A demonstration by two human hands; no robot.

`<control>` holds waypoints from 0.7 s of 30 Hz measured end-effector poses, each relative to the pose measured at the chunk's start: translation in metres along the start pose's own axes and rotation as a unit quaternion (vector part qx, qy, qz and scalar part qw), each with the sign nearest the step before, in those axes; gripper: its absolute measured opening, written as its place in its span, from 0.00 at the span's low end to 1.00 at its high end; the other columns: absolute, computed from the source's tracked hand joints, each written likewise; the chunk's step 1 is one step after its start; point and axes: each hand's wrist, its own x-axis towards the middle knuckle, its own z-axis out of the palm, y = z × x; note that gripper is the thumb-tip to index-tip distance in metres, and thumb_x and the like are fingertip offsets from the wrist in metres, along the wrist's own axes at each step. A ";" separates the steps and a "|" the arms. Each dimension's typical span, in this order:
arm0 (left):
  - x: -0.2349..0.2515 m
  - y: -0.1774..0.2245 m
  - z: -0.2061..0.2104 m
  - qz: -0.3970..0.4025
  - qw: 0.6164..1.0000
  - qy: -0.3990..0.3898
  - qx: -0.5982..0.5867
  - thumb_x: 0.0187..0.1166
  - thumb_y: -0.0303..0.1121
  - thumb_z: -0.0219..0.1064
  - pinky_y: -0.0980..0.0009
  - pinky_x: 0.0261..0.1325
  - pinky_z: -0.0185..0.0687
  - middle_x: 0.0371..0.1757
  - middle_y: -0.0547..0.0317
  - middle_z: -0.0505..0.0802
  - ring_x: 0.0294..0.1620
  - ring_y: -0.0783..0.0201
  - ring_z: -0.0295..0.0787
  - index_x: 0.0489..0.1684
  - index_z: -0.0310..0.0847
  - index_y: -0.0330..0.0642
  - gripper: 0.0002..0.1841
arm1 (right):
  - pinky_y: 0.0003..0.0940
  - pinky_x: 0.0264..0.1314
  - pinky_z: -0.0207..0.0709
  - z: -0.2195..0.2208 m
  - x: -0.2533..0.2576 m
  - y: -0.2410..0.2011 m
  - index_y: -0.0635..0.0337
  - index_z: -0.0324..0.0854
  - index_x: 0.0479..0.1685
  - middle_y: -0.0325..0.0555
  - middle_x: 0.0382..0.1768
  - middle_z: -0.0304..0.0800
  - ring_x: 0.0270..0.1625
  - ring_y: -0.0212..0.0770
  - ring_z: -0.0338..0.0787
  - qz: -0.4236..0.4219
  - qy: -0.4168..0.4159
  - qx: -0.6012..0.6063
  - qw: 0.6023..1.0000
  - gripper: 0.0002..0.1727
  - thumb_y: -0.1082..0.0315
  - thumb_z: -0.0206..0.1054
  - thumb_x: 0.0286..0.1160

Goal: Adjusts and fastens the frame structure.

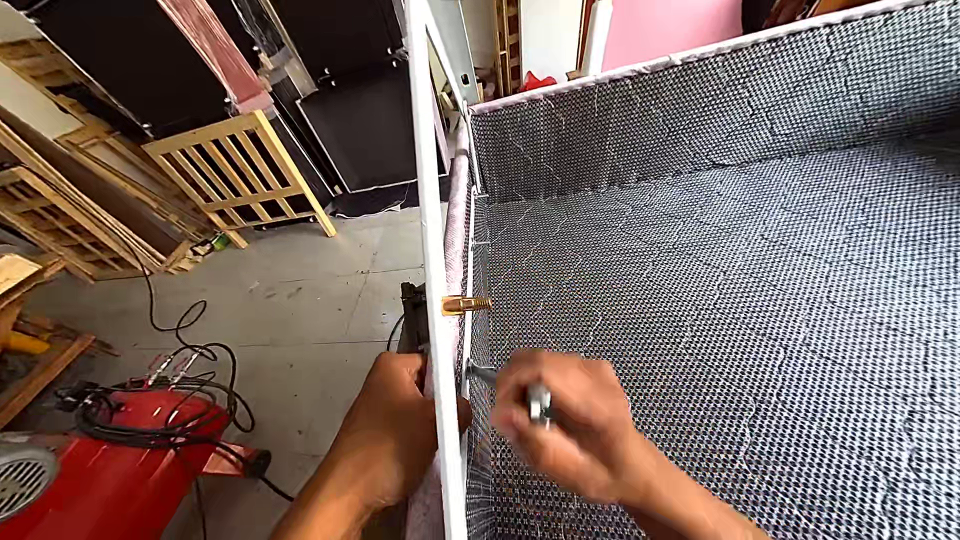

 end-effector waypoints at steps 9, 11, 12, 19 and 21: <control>0.003 -0.001 0.000 -0.017 1.000 -0.003 0.008 0.42 0.29 0.78 0.70 0.21 0.80 0.18 0.62 0.88 0.20 0.69 0.86 0.22 0.86 0.47 0.10 | 0.21 0.10 0.69 -0.008 0.039 0.056 0.57 0.78 0.40 0.35 0.14 0.75 0.10 0.26 0.71 0.319 0.118 0.271 0.900 0.08 0.68 0.56 0.88; 0.002 -0.001 0.001 -0.023 1.000 -0.001 0.007 0.42 0.28 0.78 0.69 0.22 0.81 0.19 0.61 0.89 0.20 0.68 0.87 0.23 0.86 0.47 0.10 | 0.18 0.09 0.61 -0.002 0.042 0.088 0.55 0.78 0.32 0.33 0.12 0.70 0.09 0.24 0.65 0.463 0.159 0.355 0.796 0.12 0.65 0.58 0.87; 0.002 0.000 0.001 -0.024 1.000 0.001 0.006 0.42 0.29 0.78 0.69 0.22 0.82 0.19 0.61 0.89 0.21 0.67 0.87 0.23 0.86 0.47 0.11 | 0.17 0.10 0.59 0.002 0.036 0.103 0.53 0.78 0.31 0.31 0.13 0.68 0.09 0.23 0.63 0.519 0.165 0.375 0.750 0.12 0.64 0.58 0.86; 0.004 0.001 0.000 -0.030 0.999 0.001 0.020 0.42 0.29 0.78 0.68 0.24 0.83 0.21 0.62 0.90 0.23 0.67 0.89 0.25 0.87 0.48 0.11 | 0.31 0.35 0.82 0.033 -0.076 0.080 0.62 0.87 0.46 0.42 0.30 0.87 0.29 0.34 0.85 0.548 0.146 0.171 0.806 0.20 0.56 0.55 0.91; 0.004 0.000 0.000 -0.031 0.999 0.000 0.013 0.41 0.29 0.78 0.68 0.24 0.84 0.21 0.61 0.90 0.23 0.67 0.89 0.25 0.87 0.47 0.12 | 0.32 0.36 0.83 0.040 -0.109 0.054 0.55 0.89 0.40 0.37 0.31 0.88 0.32 0.32 0.87 0.470 0.070 -0.010 0.880 0.26 0.48 0.50 0.91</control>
